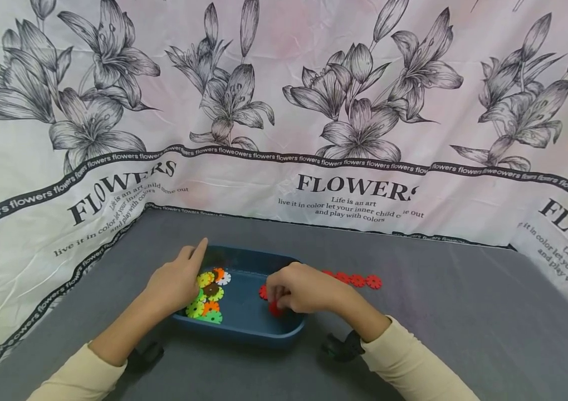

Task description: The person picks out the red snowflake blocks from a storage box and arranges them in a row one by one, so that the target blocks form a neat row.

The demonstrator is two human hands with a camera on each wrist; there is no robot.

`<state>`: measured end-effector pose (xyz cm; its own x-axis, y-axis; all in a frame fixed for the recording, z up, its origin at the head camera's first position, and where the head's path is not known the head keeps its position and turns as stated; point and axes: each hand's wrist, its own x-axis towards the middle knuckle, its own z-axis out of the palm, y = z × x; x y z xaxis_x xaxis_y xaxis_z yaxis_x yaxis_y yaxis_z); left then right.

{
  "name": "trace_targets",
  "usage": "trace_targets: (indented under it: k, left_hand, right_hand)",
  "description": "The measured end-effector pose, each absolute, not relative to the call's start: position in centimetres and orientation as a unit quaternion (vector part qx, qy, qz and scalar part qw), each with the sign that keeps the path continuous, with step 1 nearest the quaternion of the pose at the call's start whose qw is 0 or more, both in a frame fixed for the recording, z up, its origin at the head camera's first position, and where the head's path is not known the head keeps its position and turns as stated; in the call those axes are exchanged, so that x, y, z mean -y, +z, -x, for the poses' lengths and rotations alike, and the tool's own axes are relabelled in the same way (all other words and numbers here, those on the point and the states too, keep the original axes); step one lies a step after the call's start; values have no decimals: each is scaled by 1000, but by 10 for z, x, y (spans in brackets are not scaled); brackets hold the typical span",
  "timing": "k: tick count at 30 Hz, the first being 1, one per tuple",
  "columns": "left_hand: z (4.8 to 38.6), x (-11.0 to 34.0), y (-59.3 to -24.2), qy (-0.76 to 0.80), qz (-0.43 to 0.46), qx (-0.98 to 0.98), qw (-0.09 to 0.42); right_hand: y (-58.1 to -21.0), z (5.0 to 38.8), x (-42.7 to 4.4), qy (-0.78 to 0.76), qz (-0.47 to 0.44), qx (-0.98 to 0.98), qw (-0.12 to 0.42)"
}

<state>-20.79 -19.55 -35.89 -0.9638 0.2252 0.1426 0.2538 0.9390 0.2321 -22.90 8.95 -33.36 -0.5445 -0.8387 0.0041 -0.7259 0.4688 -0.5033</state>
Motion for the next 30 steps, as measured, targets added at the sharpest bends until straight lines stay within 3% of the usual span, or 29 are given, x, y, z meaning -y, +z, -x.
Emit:
trace_targets:
  k: [10, 30]
  left_hand:
    - [210, 196, -359, -128, 120, 983, 58]
    - [209, 195, -358, -129, 110, 984, 47]
  right_hand:
    - [-333, 229, -105, -315, 473, -822, 31]
    - [-324, 228, -150, -407, 361, -838, 29]
